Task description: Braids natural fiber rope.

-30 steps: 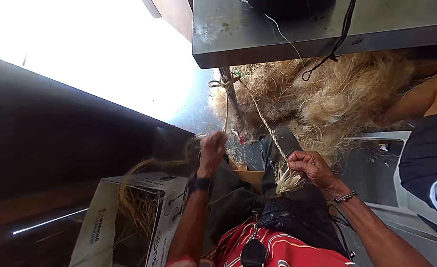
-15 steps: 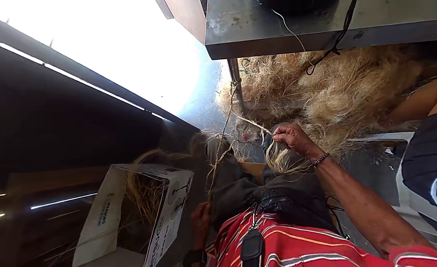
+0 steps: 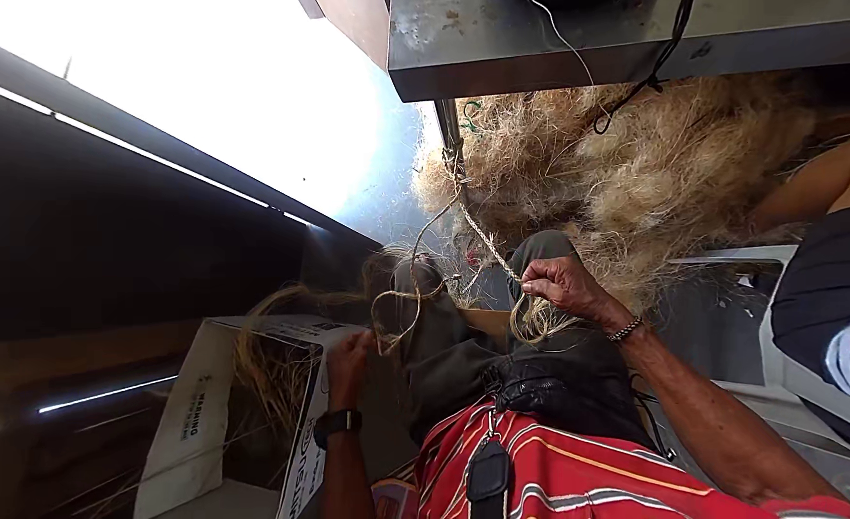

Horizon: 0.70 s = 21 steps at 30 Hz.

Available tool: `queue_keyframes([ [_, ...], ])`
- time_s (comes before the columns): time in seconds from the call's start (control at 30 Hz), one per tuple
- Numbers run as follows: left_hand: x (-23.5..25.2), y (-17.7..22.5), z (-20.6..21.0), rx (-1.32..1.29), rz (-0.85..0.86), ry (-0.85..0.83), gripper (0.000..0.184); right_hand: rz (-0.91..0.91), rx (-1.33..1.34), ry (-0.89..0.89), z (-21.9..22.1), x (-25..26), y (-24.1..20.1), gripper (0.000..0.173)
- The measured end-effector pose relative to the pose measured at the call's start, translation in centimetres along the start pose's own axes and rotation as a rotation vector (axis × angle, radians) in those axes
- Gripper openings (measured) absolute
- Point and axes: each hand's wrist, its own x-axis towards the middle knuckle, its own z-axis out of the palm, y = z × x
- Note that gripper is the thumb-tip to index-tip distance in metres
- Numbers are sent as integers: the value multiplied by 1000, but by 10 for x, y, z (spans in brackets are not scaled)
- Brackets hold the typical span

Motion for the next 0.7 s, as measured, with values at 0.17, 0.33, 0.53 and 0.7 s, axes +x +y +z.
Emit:
queue_keyframes([
  [0.17,42,116,29,155,349,168,43,-24,-18,-20,2,-2,-8,14],
  [0.33,80,192,106,74,531,-117,53,-57,-23,-34,3,-2,-13,14],
  [0.53,83,222,158,249,612,-25,38,-28,-33,18,-2,-9,-6,14],
  [0.7,60,240,125,185,794,159,36,27,-48,90,-2,17,-7,16],
])
